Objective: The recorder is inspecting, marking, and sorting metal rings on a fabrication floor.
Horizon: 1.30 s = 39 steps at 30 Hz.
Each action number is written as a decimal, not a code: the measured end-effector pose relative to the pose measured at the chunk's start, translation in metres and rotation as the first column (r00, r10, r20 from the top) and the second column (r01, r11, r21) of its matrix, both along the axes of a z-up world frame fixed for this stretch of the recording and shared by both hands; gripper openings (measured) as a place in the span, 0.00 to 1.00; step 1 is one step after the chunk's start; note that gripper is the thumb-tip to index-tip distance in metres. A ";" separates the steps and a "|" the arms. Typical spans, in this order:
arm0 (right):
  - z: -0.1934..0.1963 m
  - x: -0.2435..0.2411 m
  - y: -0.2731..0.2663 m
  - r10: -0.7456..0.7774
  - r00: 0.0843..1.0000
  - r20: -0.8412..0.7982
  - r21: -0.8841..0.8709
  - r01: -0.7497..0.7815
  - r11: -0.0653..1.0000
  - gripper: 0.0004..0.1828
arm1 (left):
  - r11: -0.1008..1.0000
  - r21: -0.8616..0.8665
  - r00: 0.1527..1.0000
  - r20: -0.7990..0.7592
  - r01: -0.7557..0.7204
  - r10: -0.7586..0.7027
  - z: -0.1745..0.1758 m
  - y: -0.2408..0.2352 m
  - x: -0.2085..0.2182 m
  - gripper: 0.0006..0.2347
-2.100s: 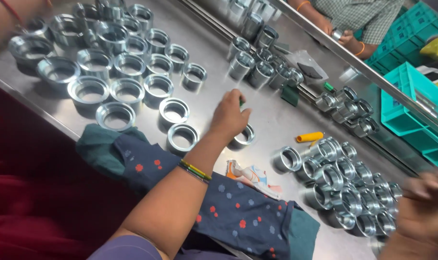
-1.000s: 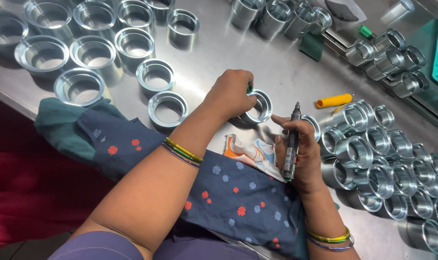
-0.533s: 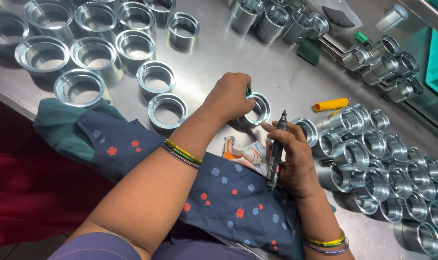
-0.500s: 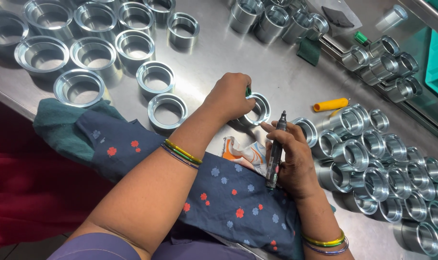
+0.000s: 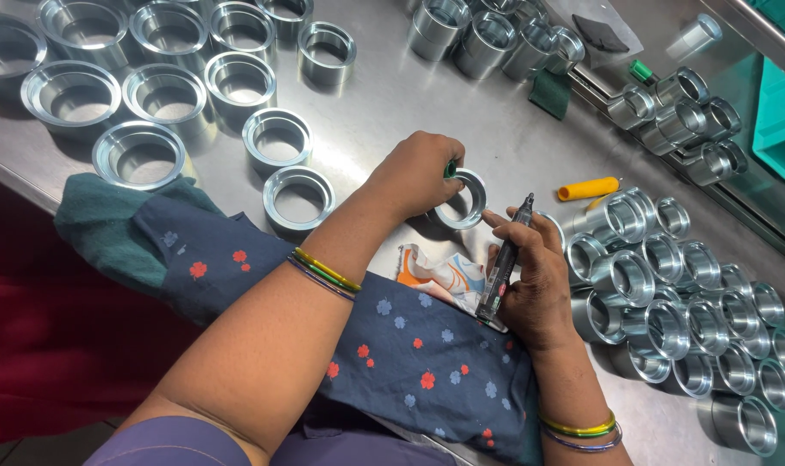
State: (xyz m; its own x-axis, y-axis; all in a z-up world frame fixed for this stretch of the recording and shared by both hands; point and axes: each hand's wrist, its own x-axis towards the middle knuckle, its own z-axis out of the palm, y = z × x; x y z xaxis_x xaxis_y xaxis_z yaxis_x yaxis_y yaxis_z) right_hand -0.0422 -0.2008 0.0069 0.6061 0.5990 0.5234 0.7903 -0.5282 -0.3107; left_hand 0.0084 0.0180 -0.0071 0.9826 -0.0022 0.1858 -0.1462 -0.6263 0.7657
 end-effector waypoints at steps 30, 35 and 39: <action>-0.002 0.002 0.000 -0.018 1.000 -0.016 0.008 0.018 1.000 0.30 | 0.998 0.023 0.995 0.078 0.062 -0.064 -0.009 -0.003 0.000 0.09; -0.002 -0.001 0.000 -0.031 1.000 0.002 0.004 0.031 1.000 0.30 | 1.000 0.003 0.999 0.037 0.026 -0.026 -0.009 -0.003 0.000 0.09; -0.001 -0.002 0.000 -0.083 0.996 0.007 0.033 0.083 0.996 0.28 | 0.999 -0.022 0.999 0.009 -0.046 0.046 -0.013 -0.001 0.005 0.11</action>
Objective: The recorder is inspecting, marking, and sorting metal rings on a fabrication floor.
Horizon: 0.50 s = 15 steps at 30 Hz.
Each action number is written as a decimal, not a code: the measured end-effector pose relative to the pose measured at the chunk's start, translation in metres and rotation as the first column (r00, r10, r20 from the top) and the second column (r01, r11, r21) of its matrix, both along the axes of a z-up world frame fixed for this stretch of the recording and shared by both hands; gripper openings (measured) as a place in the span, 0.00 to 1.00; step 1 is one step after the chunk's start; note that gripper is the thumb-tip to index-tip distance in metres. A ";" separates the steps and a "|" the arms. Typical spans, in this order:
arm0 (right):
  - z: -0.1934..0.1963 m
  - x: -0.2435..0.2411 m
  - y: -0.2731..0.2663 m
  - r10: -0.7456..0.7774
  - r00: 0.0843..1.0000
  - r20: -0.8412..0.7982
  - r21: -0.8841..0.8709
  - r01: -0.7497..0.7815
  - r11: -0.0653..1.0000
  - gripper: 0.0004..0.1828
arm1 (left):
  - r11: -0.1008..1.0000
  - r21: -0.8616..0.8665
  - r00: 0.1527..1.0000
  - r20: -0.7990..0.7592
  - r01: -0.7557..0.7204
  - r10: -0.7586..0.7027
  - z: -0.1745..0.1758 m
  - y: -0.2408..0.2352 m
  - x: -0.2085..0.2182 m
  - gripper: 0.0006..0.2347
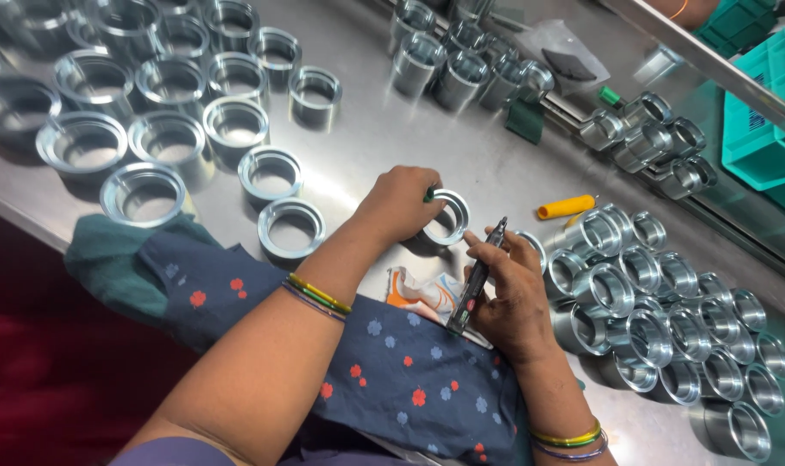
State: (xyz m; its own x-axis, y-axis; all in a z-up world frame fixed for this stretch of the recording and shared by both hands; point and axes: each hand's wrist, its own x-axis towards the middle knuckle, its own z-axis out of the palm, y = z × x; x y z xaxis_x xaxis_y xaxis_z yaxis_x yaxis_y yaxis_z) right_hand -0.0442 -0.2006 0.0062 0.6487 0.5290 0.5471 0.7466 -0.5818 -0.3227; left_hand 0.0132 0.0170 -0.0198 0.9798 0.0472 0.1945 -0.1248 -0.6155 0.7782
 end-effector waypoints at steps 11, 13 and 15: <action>-0.010 0.015 -0.020 -0.106 0.985 -0.135 0.243 0.136 0.960 0.20 | 0.898 -0.439 0.936 -0.325 -0.022 -0.136 0.021 -0.005 -0.007 0.17; -0.014 0.016 -0.021 -0.133 0.957 -0.258 0.261 0.202 0.944 0.20 | 0.879 -0.476 0.927 -0.340 -0.022 -0.161 0.021 -0.006 -0.010 0.21; -0.017 0.019 -0.023 -0.002 0.967 -0.256 0.333 0.090 0.939 0.20 | 0.990 -0.143 0.981 -0.191 -0.004 -0.024 0.016 -0.008 -0.009 0.30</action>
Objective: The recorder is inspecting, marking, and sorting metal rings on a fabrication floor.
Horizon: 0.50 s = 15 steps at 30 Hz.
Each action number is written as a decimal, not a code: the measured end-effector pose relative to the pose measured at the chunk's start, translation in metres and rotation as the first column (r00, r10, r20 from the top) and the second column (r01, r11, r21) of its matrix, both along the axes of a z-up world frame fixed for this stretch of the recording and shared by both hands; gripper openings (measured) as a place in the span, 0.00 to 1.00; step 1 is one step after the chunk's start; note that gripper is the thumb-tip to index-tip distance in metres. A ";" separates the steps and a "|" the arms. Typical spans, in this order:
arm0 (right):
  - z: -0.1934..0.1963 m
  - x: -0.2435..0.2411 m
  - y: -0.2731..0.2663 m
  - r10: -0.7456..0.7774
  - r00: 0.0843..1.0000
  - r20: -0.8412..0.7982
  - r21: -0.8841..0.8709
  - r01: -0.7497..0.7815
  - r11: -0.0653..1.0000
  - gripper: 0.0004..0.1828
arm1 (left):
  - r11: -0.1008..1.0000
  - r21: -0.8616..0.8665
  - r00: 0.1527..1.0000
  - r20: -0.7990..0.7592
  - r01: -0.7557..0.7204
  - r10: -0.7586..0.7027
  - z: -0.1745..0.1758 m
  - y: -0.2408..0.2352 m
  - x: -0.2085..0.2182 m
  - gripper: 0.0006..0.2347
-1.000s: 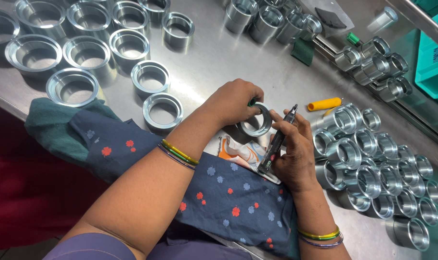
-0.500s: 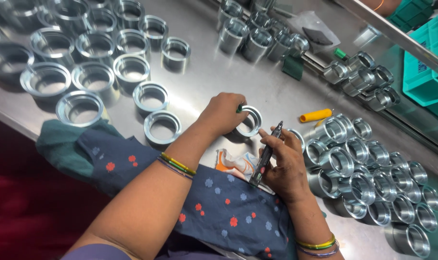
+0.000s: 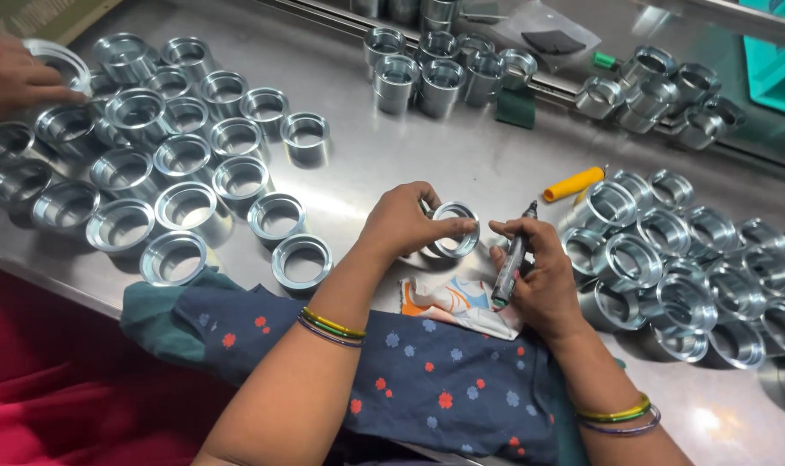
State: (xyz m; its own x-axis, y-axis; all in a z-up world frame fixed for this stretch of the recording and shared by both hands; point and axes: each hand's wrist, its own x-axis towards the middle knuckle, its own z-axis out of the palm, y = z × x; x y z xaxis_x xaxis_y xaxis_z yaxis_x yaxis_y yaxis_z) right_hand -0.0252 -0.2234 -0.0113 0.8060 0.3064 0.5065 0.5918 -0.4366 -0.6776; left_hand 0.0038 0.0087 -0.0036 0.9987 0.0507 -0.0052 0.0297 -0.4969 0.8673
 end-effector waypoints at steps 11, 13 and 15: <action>-0.012 0.006 -0.005 0.002 0.988 -0.156 -0.004 -0.002 1.000 0.19 | 0.877 0.467 0.993 0.019 -0.115 0.120 0.032 -0.034 -0.018 0.37; -0.012 0.006 -0.006 -0.007 0.990 -0.142 -0.022 0.004 1.000 0.19 | 0.882 0.458 0.993 0.015 -0.113 0.120 0.028 -0.033 -0.016 0.36; -0.012 0.006 -0.006 0.068 0.992 -0.105 0.034 -0.064 0.997 0.18 | 0.892 0.435 0.991 0.019 -0.126 0.131 0.022 -0.030 -0.014 0.34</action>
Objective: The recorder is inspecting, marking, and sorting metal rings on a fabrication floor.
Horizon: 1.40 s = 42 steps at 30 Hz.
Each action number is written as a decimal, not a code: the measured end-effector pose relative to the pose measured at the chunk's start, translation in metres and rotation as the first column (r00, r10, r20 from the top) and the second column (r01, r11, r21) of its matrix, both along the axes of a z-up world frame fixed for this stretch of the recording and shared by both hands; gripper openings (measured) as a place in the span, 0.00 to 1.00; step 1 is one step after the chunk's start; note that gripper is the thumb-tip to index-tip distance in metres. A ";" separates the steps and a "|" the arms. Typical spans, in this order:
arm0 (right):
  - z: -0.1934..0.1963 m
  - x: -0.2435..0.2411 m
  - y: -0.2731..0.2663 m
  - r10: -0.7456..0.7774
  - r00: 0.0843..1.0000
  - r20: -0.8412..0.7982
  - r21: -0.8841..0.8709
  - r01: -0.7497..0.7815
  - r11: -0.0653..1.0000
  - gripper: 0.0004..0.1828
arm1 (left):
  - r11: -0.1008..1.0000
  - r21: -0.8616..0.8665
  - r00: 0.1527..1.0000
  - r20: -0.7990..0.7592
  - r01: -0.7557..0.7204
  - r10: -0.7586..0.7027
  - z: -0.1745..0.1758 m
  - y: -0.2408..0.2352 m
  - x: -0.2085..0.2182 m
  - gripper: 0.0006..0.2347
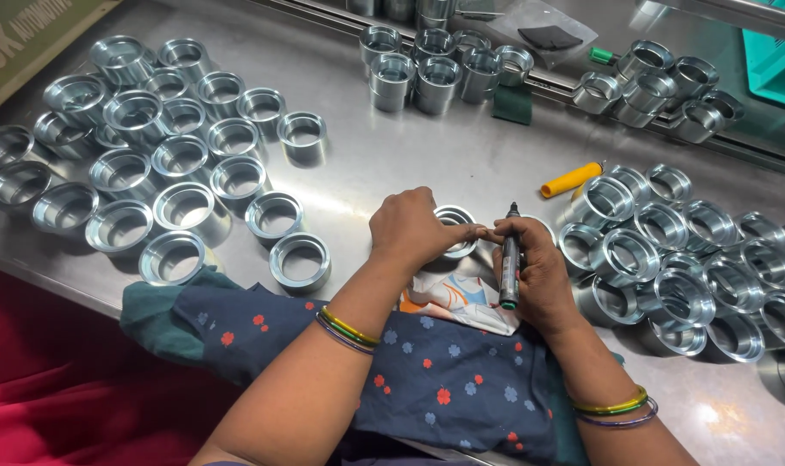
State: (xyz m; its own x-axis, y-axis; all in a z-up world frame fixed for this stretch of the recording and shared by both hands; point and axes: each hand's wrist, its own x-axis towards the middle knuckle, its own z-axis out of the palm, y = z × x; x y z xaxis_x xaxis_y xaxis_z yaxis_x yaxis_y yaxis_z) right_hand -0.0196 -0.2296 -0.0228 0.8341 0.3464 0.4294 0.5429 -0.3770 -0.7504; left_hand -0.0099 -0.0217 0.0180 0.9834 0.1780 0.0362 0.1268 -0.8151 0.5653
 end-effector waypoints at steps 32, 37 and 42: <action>0.001 -0.003 0.003 0.013 0.989 0.150 -0.126 0.007 0.992 0.20 | 0.935 -0.349 0.998 0.000 -0.058 0.062 -0.024 0.010 0.015 0.18; 0.002 -0.003 0.004 0.020 0.999 0.050 -0.059 -0.017 0.998 0.19 | 0.659 -0.738 0.989 0.134 0.143 -0.065 -0.045 0.015 0.021 0.17; 0.018 -0.008 0.006 -0.070 0.996 -0.060 0.072 0.074 0.995 0.12 | 0.263 -0.962 0.996 0.059 0.075 -0.070 -0.054 0.015 0.025 0.12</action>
State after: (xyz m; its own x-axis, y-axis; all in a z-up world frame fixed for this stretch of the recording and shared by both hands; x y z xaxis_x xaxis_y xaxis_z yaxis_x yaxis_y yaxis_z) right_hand -0.0276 -0.2240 -0.0046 0.8798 0.2540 0.4019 0.4713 -0.3559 -0.8069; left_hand 0.0153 -0.0063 -0.0358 0.9945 0.0127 -0.1039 0.0943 0.3210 0.9424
